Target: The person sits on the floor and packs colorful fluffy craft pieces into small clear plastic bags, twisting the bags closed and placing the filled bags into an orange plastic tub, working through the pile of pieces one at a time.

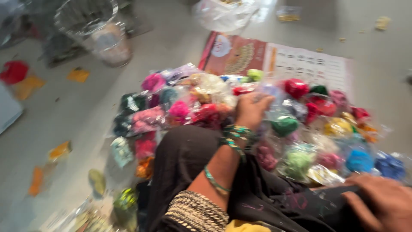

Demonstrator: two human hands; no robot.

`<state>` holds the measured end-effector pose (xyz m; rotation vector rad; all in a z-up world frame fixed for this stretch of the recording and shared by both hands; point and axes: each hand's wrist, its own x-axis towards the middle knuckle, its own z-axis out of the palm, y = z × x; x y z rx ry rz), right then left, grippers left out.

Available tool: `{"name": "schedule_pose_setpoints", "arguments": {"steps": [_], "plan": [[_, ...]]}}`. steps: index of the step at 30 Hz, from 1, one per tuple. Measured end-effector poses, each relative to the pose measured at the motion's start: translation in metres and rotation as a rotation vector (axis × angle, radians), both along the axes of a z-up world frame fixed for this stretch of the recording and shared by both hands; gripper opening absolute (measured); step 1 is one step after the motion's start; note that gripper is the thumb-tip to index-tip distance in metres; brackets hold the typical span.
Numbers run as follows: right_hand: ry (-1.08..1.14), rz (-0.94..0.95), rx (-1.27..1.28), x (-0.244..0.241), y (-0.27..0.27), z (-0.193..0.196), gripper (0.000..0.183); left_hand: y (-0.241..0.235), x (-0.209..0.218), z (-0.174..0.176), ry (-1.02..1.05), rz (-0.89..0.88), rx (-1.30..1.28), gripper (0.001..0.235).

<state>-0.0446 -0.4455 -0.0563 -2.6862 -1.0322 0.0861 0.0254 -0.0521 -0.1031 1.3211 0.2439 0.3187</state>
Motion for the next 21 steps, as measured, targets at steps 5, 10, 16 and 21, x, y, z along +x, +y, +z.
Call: {"name": "schedule_pose_setpoints", "arguments": {"steps": [5, 10, 16, 21], "plan": [[-0.509, -0.455, 0.036, -0.026, -0.079, -0.004, 0.047, 0.022, -0.008, 0.009, 0.087, -0.052, 0.081, 0.023], [-0.582, -0.562, -0.1, -0.087, -0.049, 0.06, 0.059, 0.135, -0.041, -0.018, -0.248, 0.23, 1.311, 0.034], [-0.31, -0.739, 0.197, -0.126, -0.044, 0.082, 0.065, 0.113, -0.088, 0.019, -0.104, 0.443, 0.278, 0.004], [-0.119, -0.874, 0.523, -0.141, -0.089, 0.046, 0.068, 0.091, -0.112, 0.039, 0.002, 0.416, 0.163, 0.011]]}}
